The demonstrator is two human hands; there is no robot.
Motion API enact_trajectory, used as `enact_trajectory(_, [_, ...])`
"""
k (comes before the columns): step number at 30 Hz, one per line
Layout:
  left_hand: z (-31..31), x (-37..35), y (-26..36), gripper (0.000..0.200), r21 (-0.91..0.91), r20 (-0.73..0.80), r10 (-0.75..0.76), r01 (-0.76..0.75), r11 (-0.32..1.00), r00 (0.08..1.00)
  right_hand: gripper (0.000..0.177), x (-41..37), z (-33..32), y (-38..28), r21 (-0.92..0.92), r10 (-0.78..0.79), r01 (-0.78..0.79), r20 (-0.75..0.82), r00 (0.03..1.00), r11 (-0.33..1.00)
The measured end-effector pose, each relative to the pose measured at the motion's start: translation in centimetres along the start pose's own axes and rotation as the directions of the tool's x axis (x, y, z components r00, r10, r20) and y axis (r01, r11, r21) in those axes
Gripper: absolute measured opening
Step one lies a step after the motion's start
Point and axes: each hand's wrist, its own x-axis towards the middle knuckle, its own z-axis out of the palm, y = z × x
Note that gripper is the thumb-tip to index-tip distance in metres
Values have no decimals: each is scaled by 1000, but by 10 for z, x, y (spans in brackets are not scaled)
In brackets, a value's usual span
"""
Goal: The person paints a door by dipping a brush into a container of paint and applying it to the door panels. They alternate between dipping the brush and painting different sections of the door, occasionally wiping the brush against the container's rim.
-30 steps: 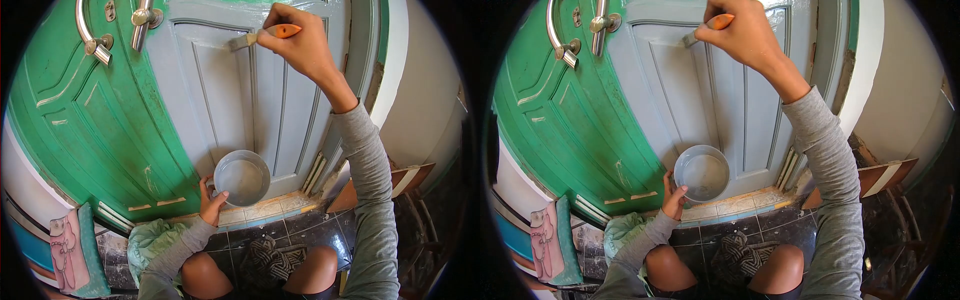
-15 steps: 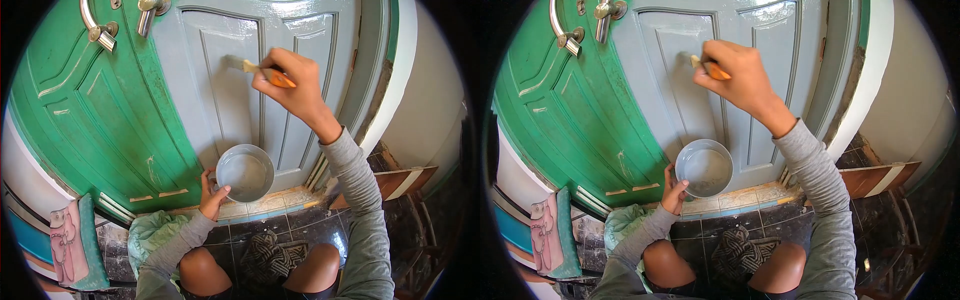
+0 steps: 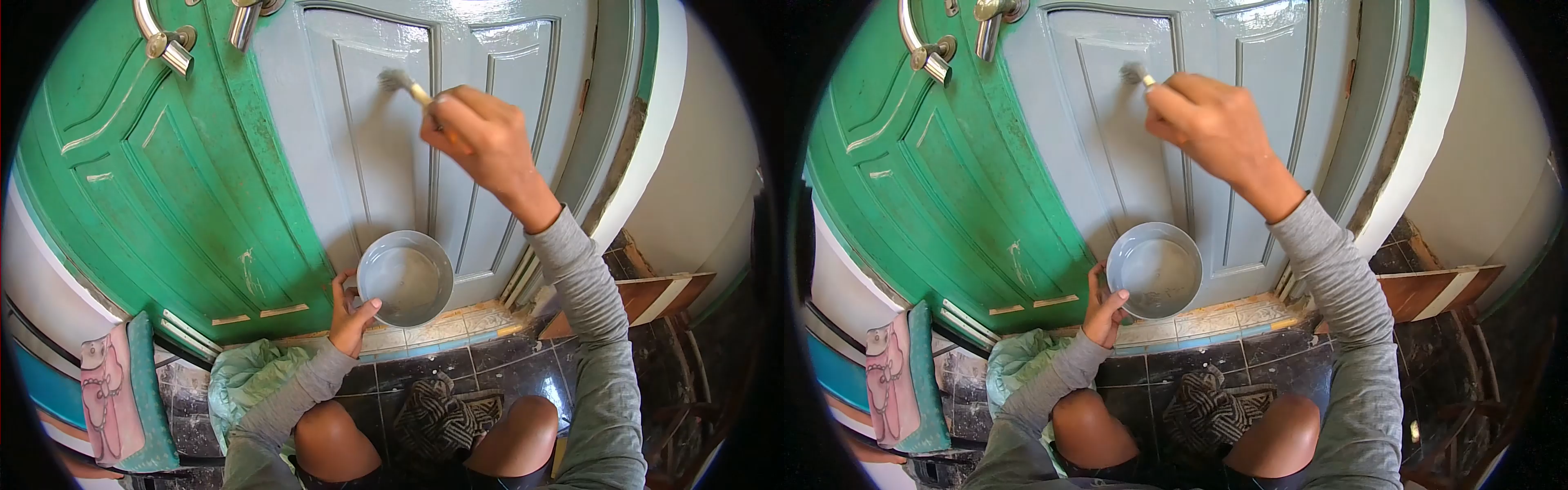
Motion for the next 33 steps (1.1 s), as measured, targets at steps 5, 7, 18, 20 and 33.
enact_trajectory(5, [3, 1, -3, 86, -42, -10, 29, -30, 999, 1000, 20, -18, -5, 2, -128, -53, 65, 92, 994, 990])
enact_trajectory(7, [-3, 3, -9, 85, -2, -7, 14, -14, 1000, 1000, 19, -28, -11, 0, -20, -58, 68, 313, 948, 998])
enact_trajectory(18, [7, 6, -31, 88, 222, 85, -116, 95, 970, 990, 12, -109, -120, -65, 239, 483, -798, 688, 541, 554])
enact_trajectory(20, [13, 10, -43, 90, 227, 145, -42, 8, 974, 988, 13, -118, -126, -70, 200, 340, -764, 807, 483, 613])
enact_trajectory(33, [47, 11, -52, 93, 284, 266, -72, -7, 959, 961, 14, -178, -128, -61, 348, 78, -611, 825, 560, 711])
